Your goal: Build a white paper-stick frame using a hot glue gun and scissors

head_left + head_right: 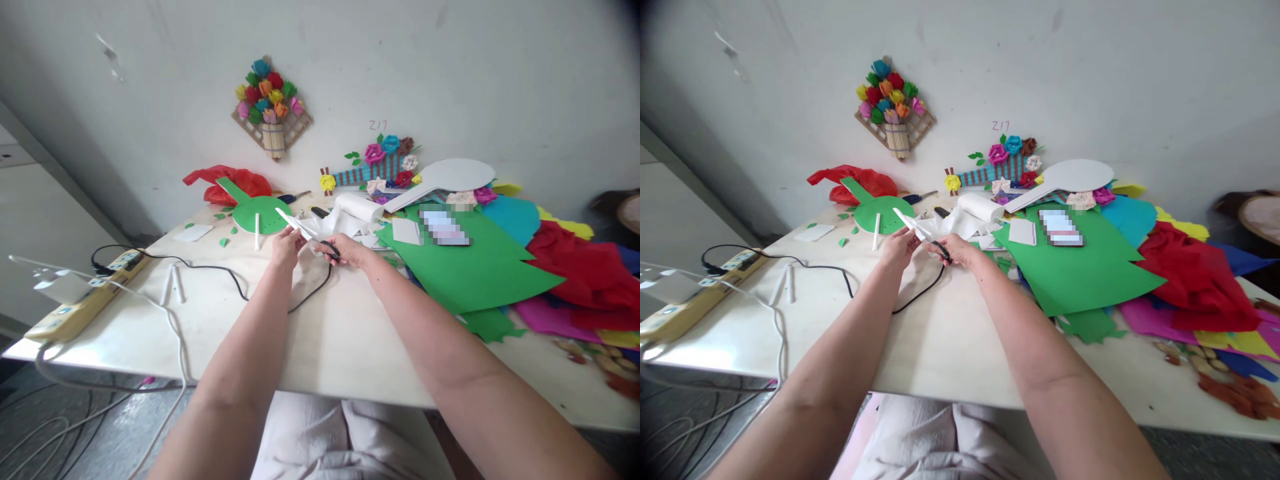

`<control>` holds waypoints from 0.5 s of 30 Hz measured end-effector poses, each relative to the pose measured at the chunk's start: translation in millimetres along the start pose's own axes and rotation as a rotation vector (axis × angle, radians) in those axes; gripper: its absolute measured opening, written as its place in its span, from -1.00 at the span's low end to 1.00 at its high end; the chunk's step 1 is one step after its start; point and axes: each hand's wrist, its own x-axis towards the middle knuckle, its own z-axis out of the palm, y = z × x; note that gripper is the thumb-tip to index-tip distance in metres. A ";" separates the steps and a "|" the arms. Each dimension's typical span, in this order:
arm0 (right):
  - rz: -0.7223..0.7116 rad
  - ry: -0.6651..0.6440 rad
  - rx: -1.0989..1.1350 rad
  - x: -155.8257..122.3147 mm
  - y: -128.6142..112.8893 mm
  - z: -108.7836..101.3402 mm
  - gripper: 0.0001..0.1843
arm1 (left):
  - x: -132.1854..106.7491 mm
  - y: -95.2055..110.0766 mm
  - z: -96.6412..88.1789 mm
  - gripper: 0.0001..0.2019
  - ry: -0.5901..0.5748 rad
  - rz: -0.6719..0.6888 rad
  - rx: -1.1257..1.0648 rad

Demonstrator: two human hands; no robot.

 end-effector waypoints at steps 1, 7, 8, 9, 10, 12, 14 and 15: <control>0.006 -0.005 -0.004 0.0 0.1 -0.6 -0.66 | -0.8 -0.1 0.7 -0.88 -0.007 0.000 0.002; -0.022 0.001 -0.027 -0.6 -0.5 -2.1 -0.59 | -3.9 -2.7 3.9 -0.92 -0.066 0.015 0.037; -0.023 0.001 -0.025 -0.8 -1.0 -1.9 -0.59 | -3.7 -3.3 3.7 -0.93 -0.064 0.017 0.038; -0.021 0.000 -0.021 -1.0 -1.5 -1.5 -0.59 | -3.3 -3.8 3.3 -0.93 -0.060 0.018 0.039; -0.021 0.000 -0.017 -1.3 -2.1 -1.1 -0.58 | -2.8 -4.3 2.8 -0.93 -0.059 0.018 0.039; -0.018 0.004 -0.009 -1.6 -3.1 -0.3 -0.58 | -1.7 -5.2 1.4 -0.94 -0.060 0.018 0.040; -0.016 0.012 0.000 -1.8 -3.3 0.4 -0.58 | -0.7 -6.0 0.1 -0.95 -0.063 0.020 0.040; -0.019 0.016 0.006 -1.7 -3.2 0.6 -0.59 | -0.2 -6.3 -0.3 -0.95 -0.065 0.020 0.040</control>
